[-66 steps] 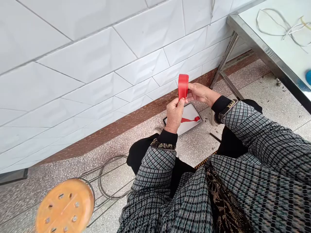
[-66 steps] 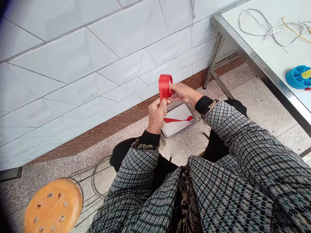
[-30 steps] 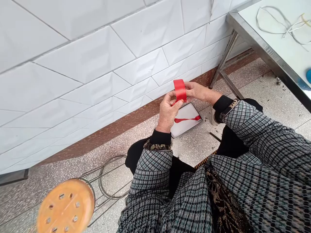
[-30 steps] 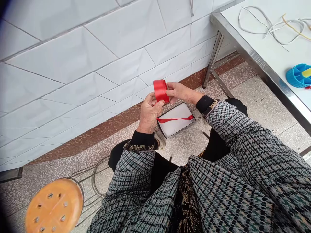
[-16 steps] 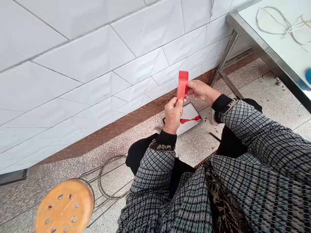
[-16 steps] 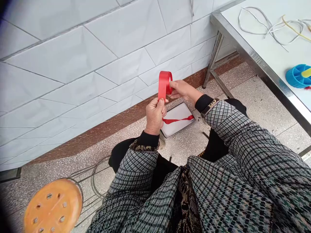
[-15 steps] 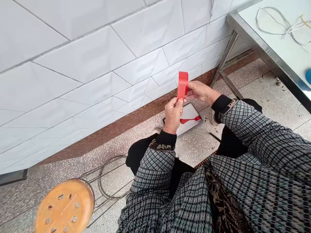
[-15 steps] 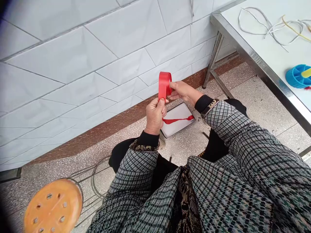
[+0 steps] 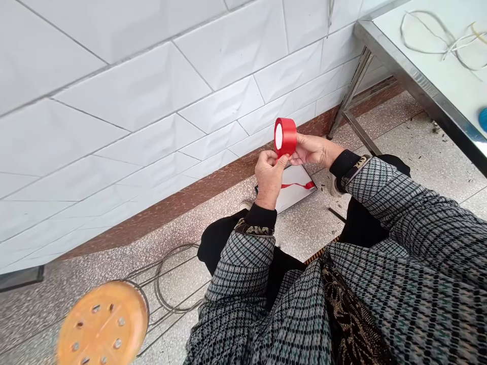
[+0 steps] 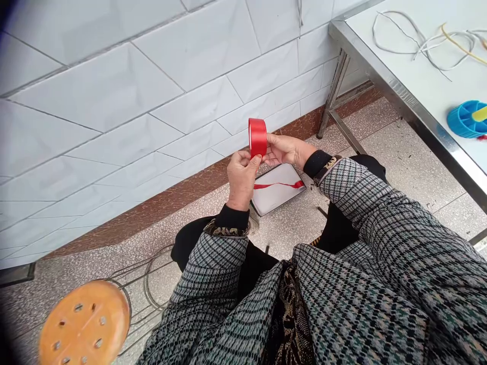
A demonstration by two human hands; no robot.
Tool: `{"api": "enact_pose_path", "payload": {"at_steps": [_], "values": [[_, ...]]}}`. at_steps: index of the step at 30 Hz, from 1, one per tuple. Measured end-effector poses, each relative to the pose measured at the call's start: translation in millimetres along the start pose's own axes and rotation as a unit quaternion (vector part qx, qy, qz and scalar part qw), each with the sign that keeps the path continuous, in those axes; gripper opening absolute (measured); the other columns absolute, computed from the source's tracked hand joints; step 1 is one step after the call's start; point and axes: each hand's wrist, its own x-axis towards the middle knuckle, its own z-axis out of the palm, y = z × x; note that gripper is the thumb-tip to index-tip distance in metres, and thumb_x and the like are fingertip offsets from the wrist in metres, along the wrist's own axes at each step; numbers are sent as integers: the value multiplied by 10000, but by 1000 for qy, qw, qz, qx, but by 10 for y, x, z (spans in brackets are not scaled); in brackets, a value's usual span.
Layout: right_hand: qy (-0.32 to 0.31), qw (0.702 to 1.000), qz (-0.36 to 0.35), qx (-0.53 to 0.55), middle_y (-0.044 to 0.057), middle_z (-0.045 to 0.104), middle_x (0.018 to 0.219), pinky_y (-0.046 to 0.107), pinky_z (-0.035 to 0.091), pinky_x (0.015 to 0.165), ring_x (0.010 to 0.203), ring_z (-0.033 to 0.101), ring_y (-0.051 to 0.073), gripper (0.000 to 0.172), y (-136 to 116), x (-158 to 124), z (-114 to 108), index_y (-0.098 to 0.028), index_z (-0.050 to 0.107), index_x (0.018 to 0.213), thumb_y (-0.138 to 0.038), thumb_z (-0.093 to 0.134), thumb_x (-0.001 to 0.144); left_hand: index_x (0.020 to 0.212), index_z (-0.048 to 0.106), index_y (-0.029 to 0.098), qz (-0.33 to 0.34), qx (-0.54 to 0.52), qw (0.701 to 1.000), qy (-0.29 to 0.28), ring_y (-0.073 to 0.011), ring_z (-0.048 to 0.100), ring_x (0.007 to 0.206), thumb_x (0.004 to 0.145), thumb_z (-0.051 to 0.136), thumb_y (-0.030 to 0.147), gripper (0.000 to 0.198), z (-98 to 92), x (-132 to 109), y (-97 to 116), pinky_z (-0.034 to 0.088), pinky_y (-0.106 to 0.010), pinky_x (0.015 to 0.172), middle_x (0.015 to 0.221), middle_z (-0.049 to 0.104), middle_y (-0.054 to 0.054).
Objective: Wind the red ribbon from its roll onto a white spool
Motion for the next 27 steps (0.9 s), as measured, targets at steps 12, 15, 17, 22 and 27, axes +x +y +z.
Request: {"api": "enact_pose_path", "payload": {"at_steps": [12,15,17,22,27], "values": [[-33,998,19,-42,4,726,686,190,596,526,524,619,119,312,-3,-23,-38,-184,748,1011,-460,737,1157,1293,753,233,62,27,995,-80,-145,596,641,872,913,225,451,-90,88,-58,545,-306,703,721,651,68],[-38,996,-7,-83,27,765,740,221,640,588,595,687,144,295,-15,-66,-26,-184,736,994,-442,783,1130,1229,730,239,37,-30,994,-97,-123,562,590,850,936,309,436,-108,107,-63,507,-273,633,703,624,73],[-26,991,-63,-118,38,806,816,224,657,641,695,745,163,247,-31,-93,-24,-193,738,1013,-400,859,1075,1226,715,247,15,-73,991,-110,-104,510,540,846,948,383,466,-129,106,-41,459,-251,570,671,578,87],[12,966,-176,-187,15,841,951,207,649,713,835,780,167,307,-34,-104,-14,-208,732,1059,-299,990,919,1225,713,272,-38,-130,981,-136,-52,284,432,805,1008,484,555,-194,79,25,230,-219,424,595,436,132],[65,968,-179,-165,-8,782,786,213,637,671,725,739,157,277,-6,-19,2,-197,717,1028,-331,949,956,1236,722,264,-16,-106,989,-106,-56,246,442,887,943,618,545,-115,22,14,207,-232,417,597,385,127]]}}
